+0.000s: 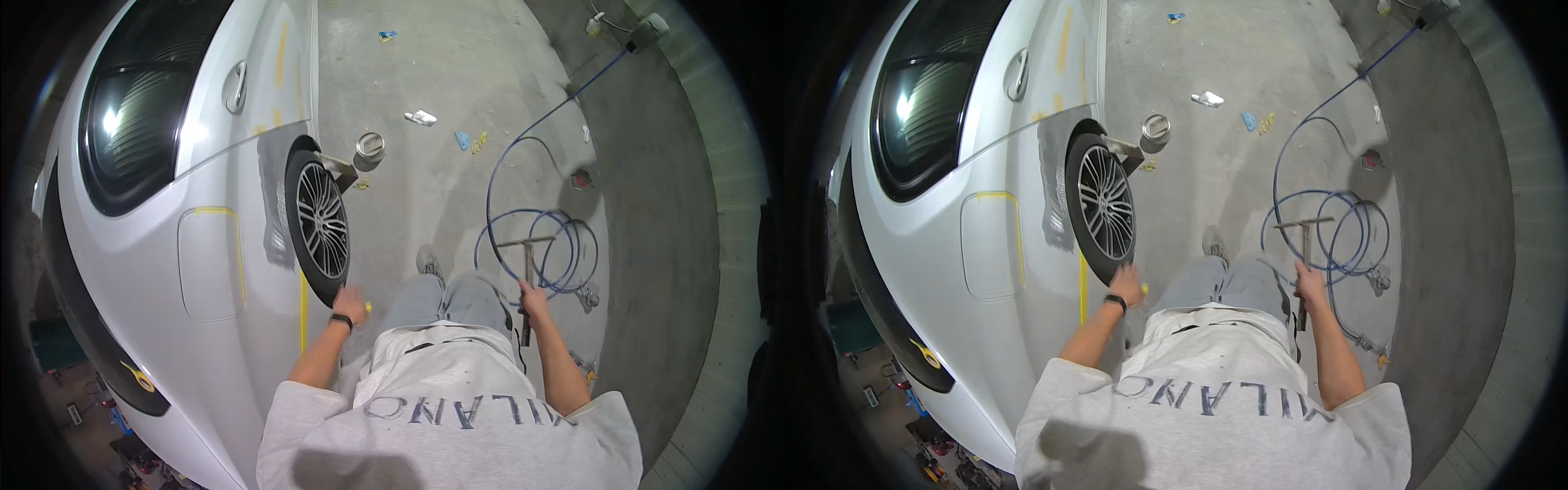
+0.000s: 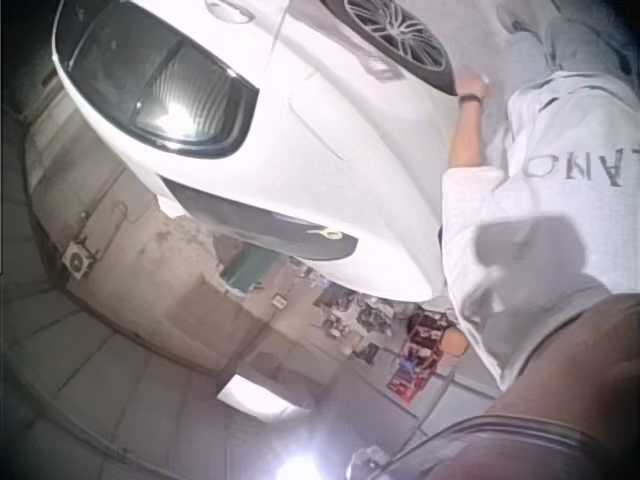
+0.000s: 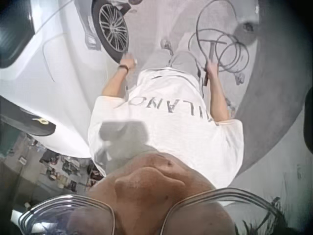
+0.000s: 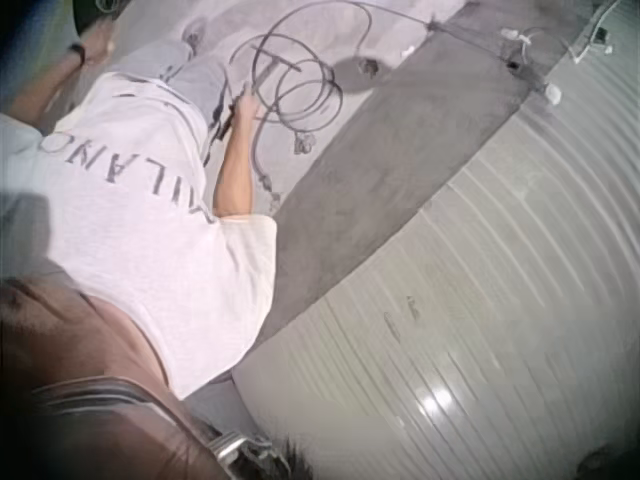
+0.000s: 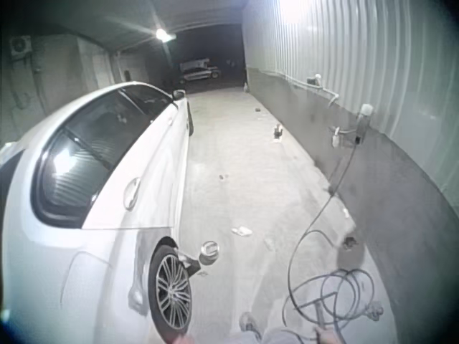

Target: The person applies a yellow body filler to a damaged area on the rear bumper of a white car using a putty knife. They spread the filler in smooth strokes, then scrape excess material back into the container.

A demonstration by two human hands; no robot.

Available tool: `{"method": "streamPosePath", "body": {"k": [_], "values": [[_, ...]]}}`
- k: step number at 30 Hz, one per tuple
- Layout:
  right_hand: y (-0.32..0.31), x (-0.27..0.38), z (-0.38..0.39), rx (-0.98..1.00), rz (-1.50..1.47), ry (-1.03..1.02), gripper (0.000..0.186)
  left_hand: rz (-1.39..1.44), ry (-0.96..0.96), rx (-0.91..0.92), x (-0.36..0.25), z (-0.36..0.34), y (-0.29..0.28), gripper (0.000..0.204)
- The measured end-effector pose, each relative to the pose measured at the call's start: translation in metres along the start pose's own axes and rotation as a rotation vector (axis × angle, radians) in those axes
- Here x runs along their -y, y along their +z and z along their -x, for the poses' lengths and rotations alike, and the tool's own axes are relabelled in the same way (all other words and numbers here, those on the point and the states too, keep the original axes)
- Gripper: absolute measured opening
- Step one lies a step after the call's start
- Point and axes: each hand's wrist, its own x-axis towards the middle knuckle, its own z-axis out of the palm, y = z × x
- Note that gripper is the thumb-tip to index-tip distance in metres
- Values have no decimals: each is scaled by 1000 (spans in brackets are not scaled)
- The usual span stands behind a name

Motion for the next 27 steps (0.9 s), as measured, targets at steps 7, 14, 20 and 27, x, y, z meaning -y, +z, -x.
{"method": "streamPosePath", "body": {"k": [7,14,20,27], "values": [[154,224,-73,346,273,-204,45,-195,-50,-484,139,-137,-288,83],[354,344,-229,565,339,-376,57,-1071,-293,81,248,-266,-345,86],[536,348,-360,660,204,-466,55,-1180,-313,195,259,-396,-319,79],[710,302,-448,860,-231,-802,53,-1171,-469,48,272,-498,-262,77]]}}
